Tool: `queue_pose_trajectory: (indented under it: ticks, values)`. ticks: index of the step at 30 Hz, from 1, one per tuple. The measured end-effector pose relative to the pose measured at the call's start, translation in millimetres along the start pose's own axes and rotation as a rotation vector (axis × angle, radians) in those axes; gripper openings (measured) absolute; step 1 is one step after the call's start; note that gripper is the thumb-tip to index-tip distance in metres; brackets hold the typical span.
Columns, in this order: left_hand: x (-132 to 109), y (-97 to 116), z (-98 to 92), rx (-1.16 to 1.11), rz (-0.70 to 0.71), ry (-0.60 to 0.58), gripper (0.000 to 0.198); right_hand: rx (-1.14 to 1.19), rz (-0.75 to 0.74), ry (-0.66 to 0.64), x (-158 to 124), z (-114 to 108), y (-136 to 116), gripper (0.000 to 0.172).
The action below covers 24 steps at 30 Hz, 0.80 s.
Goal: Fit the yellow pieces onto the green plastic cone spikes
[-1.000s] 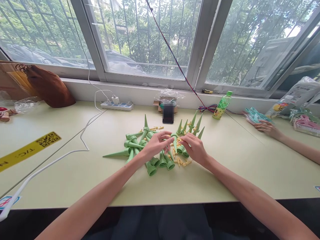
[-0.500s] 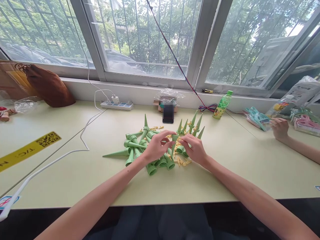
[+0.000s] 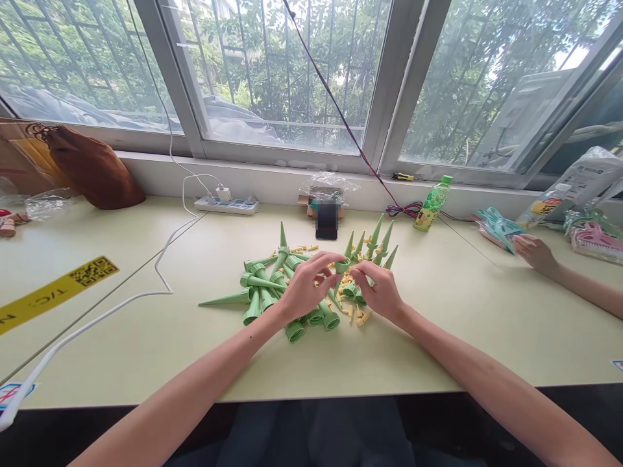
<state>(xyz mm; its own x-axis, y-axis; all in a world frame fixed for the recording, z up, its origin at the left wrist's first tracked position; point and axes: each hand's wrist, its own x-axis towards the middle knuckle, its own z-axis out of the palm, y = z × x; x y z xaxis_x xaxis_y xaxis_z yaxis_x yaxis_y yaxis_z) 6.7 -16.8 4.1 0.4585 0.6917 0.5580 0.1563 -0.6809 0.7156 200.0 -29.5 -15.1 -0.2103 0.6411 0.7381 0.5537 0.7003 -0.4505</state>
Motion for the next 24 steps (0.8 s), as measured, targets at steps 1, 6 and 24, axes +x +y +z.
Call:
queue_pose_trajectory:
  ticks: [1, 6, 24]
  values:
    - [0.2, 1.8, 0.2, -0.004, -0.021, 0.008, 0.031, -0.001, 0.003, 0.012, 0.1, -0.1, -0.3, 0.026]
    - [2.2, 4.1, 1.2, -0.147, -0.158, 0.089, 0.035, -0.011, 0.020, 0.100, 0.4, -2.4, -2.4, 0.022]
    - [6.3, 5.3, -4.0, -0.487, -0.543, -0.153, 0.068, -0.083, -0.242, -0.032, -3.6, -3.5, 4.6, 0.014]
